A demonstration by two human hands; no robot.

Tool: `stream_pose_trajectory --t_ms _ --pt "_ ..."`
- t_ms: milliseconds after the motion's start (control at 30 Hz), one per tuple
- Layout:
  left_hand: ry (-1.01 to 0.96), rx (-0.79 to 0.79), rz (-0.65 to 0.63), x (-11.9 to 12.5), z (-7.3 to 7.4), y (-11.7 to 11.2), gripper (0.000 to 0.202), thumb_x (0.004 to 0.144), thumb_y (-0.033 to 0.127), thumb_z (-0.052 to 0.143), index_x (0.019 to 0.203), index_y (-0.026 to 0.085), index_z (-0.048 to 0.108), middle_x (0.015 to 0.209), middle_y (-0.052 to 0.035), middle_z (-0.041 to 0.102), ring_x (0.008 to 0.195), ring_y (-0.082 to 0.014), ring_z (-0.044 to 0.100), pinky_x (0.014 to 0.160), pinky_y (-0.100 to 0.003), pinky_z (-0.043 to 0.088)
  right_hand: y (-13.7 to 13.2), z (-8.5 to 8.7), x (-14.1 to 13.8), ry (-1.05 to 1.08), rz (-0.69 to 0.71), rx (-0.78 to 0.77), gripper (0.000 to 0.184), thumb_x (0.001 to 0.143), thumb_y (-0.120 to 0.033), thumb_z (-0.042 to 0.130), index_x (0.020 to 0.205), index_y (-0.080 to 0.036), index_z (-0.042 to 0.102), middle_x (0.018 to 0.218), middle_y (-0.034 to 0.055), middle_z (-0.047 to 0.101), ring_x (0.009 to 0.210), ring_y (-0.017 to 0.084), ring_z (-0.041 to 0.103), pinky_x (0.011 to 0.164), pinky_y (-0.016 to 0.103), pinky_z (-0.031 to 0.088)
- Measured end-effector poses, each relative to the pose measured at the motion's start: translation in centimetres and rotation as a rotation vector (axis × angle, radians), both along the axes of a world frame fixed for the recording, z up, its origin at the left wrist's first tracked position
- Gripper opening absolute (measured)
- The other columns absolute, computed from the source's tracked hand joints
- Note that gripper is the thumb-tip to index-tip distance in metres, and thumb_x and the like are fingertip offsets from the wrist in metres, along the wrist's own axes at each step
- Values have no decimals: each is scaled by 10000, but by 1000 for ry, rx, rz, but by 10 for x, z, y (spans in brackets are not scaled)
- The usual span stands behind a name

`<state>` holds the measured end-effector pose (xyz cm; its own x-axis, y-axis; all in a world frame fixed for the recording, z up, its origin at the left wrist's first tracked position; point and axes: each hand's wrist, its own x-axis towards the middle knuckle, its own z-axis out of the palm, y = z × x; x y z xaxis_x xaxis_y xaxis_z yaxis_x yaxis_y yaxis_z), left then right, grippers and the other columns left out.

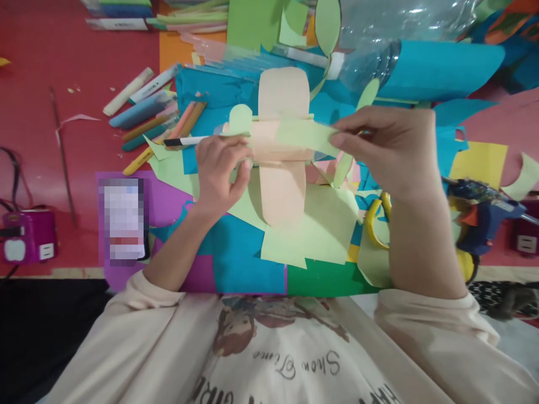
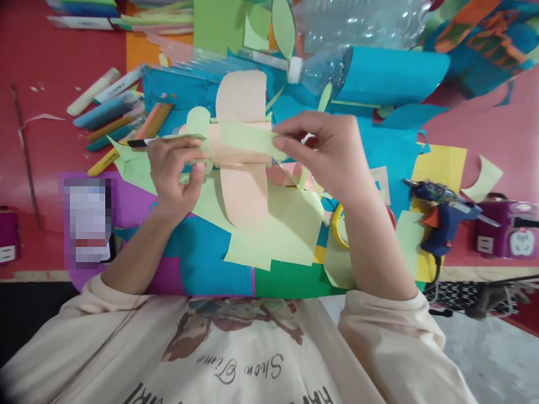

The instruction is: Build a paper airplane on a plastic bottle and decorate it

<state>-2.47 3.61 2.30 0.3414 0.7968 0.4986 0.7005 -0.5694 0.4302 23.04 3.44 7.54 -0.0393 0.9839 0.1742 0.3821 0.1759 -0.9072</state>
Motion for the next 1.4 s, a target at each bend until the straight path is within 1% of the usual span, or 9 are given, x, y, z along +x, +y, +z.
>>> stream_pose_trajectory --t_ms 200,367,567,667,800,1033,1167,1267,1400 --pt "-76 -156 0 0 -13 12 361 954 567 375 1057 282 572 1256 -34 642 1248 -252 522 1153 -541 252 27 -9 -2 162 124 -27 154 712 -379 799 748 -309 666 711 -6 658 628 163 565 595 336 461" --pt "-47 -8 -14 0 -11 10 349 990 511 356 1106 274 584 1208 -19 675 1152 -221 578 1062 -493 381 27 -13 -8 278 89 0 69 767 -331 747 765 -313 681 704 -25 633 611 147 527 616 327 442" --pt "-24 -119 38 5 -8 3 445 981 582 252 1129 315 575 1203 -24 687 1176 -242 586 1090 -501 366 27 -7 -12 243 115 -3 141 746 -399 756 761 -282 680 728 -8 667 675 174 602 654 346 489" --pt "-61 -125 25 6 -9 2 341 979 529 311 1112 321 546 1215 -25 684 1179 -239 598 1101 -505 357 25 -7 -16 241 169 -16 51 762 -273 738 755 -266 687 744 -5 678 662 155 602 637 328 494" --pt "-50 -133 45 6 -9 2 291 966 498 320 1088 327 520 1204 -20 689 1184 -241 606 1109 -515 359 22 -5 -19 200 185 -8 97 757 -142 693 759 -239 704 760 -17 686 627 109 566 582 279 452" --pt "-12 -154 54 5 -8 1 263 934 472 349 1102 385 532 1213 -8 674 1216 -253 587 1115 -537 362 18 -3 -20 -28 165 11 84 768 -188 658 731 -250 701 737 -18 693 618 121 573 531 271 420" --pt "-18 -197 -5 3 -12 3 387 945 554 317 1146 355 581 1266 -49 632 1266 -274 536 1152 -543 299 18 -4 -20 -90 146 -3 35 776 -262 701 744 -262 686 726 -5 679 625 149 584 551 297 472" --pt "15 -154 -21 2 -16 3 498 953 623 270 1191 345 608 1275 -66 603 1257 -276 523 1142 -528 302 18 -6 -20 -108 130 2 55 783 -281 717 746 -263 681 715 1 660 632 155 586 591 314 506" --pt "-1 -64 -46 2 -19 4 450 970 600 292 1171 394 639 1254 -48 587 1223 -270 540 1124 -490 316 18 -7 -20 -139 123 11 62 789 -210 693 759 -262 679 708 -11 649 624 147 583 612 313 508"
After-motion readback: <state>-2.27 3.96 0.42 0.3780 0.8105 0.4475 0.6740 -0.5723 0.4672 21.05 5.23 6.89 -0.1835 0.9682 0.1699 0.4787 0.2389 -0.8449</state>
